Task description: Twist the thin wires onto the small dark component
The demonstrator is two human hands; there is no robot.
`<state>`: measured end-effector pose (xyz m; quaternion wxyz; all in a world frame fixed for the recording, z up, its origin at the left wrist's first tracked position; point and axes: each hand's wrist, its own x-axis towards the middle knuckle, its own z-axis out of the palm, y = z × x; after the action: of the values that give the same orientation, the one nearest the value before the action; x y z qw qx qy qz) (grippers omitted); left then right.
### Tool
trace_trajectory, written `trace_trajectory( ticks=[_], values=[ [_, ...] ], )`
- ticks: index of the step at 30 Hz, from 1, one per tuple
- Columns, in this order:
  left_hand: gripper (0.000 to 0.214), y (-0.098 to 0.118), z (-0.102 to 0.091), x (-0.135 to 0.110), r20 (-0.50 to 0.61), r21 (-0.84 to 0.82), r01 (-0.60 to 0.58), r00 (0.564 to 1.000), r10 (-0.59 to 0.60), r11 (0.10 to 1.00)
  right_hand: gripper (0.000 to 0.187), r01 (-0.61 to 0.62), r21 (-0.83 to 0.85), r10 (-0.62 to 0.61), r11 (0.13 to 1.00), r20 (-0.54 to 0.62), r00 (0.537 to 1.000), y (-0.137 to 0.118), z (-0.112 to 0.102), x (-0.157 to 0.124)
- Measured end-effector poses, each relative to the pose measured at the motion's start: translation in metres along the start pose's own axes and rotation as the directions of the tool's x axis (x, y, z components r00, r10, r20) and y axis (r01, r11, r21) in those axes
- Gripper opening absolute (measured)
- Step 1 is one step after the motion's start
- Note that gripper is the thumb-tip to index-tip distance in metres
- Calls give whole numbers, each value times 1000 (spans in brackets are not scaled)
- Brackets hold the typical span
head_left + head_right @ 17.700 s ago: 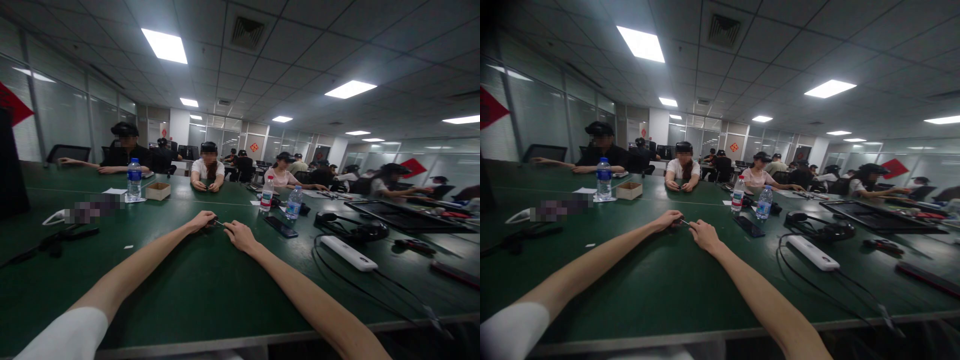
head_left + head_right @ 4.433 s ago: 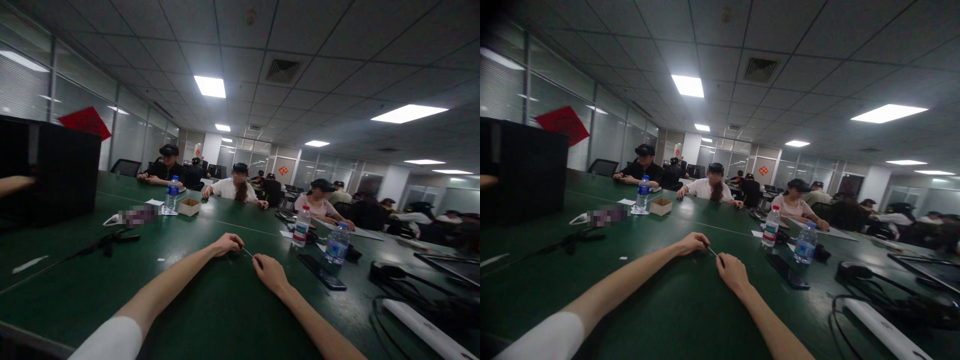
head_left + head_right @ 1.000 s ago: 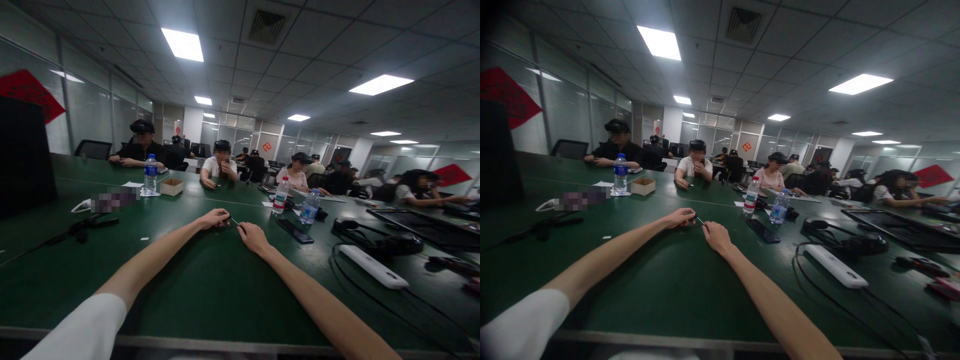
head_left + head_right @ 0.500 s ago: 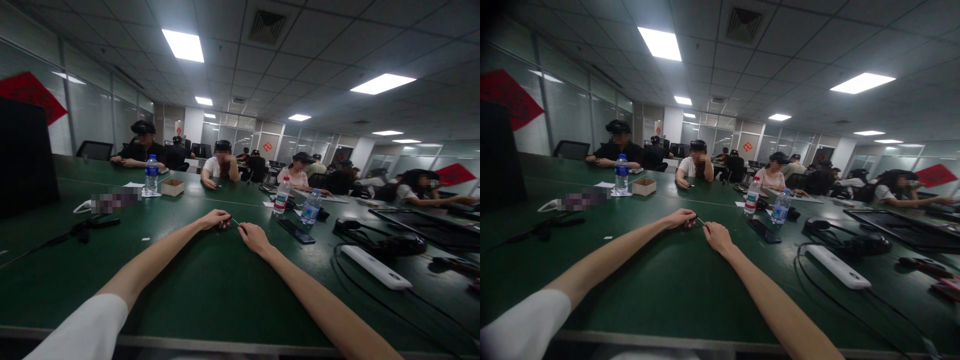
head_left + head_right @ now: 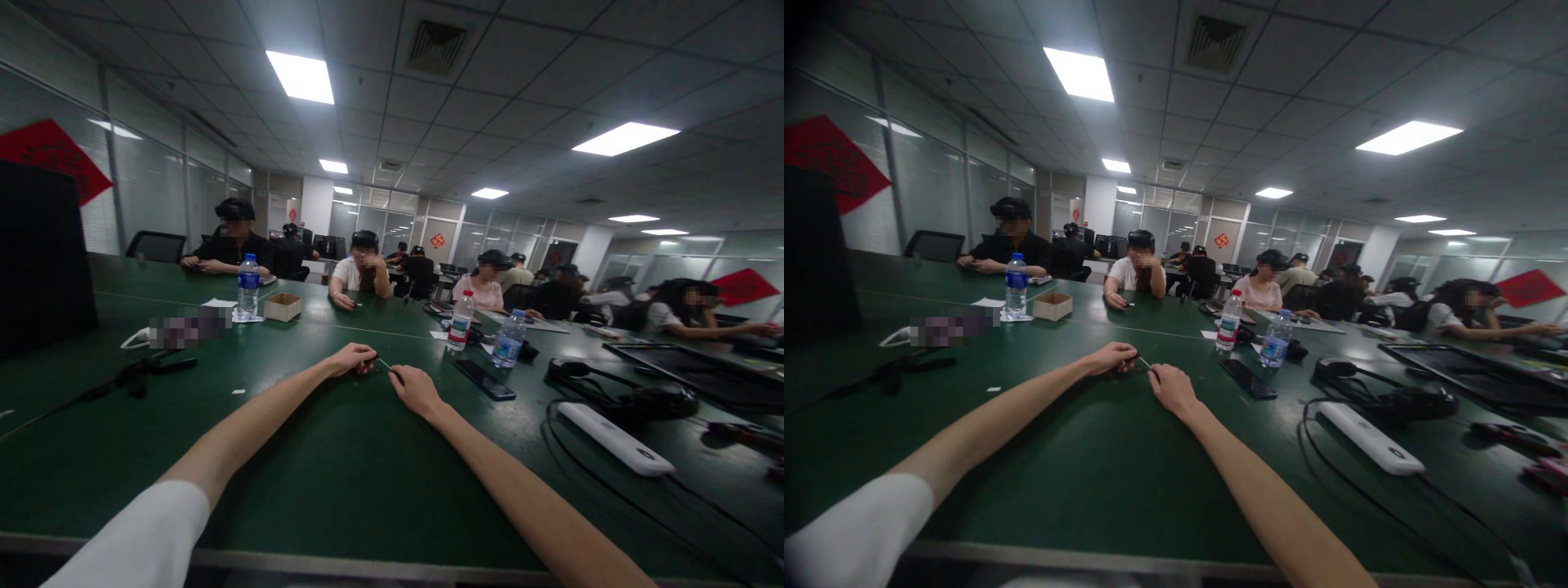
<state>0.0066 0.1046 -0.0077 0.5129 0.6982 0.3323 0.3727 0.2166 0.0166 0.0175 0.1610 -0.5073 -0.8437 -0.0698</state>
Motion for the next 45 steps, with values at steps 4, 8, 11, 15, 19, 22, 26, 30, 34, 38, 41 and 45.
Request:
trace_trajectory(
  ticks=[4, 8, 11, 15, 19, 22, 26, 30, 34, 38, 41, 45],
  values=[
    [52, 1, 1, -2, -12, -6, 5, 1000, -5, 1000, 40, 1, 7, -1, 1000, 2, 1000, -2, -2, -1],
    [51, 0, 1, -1, -5, -21, -12, 1000, 11, 1000, 40, -18, -1, 18, 1000, 15, 1000, -4, -4, -2],
    [51, 0, 0, 0, -12, -17, -4, 1000, 4, 1000, 40, -31, -10, 31, 999, 26, 999, -6, -6, -2],
    [51, 0, 1, 0, -16, -28, -5, 1000, 5, 1000, 40, -32, -11, 32, 999, 34, 999, -5, -6, -2],
    [50, 2, 2, -2, -17, -38, -6, 1000, 5, 999, 39, -15, -27, 15, 1000, 2, 1000, -3, -3, -1],
    [51, 3, 3, -2, -15, -46, 3, 1000, -3, 999, 39, -7, -32, 7, 999, -3, 1000, -2, -2, -1],
    [52, 0, 1, 0, -6, -48, 8, 1000, -8, 999, 39, -2, -18, 2, 1000, 19, 1000, -2, -5, -1],
    [54, -2, 0, 1, 13, -49, -3, 1000, 4, 999, 39, -6, -18, 6, 1000, 16, 1000, -3, -5, -2],
    [54, 0, 0, -1, 30, -53, -6, 1000, 7, 999, 38, 8, -19, -8, 1000, -8, 1000, -2, -3, -2],
    [55, 2, 0, -3, 30, -49, 10, 1000, -9, 999, 39, 2, -12, -2, 1000, 6, 1000, -2, -4, -3],
    [55, 1, 0, -2, 40, -47, 20, 999, -18, 999, 40, -25, -10, 25, 1000, 34, 999, -3, -5, -3],
    [55, 1, 0, -1, 36, -38, 15, 999, -13, 999, 40, -29, -20, 30, 999, 36, 999, -2, -4, -2]
  ],
)
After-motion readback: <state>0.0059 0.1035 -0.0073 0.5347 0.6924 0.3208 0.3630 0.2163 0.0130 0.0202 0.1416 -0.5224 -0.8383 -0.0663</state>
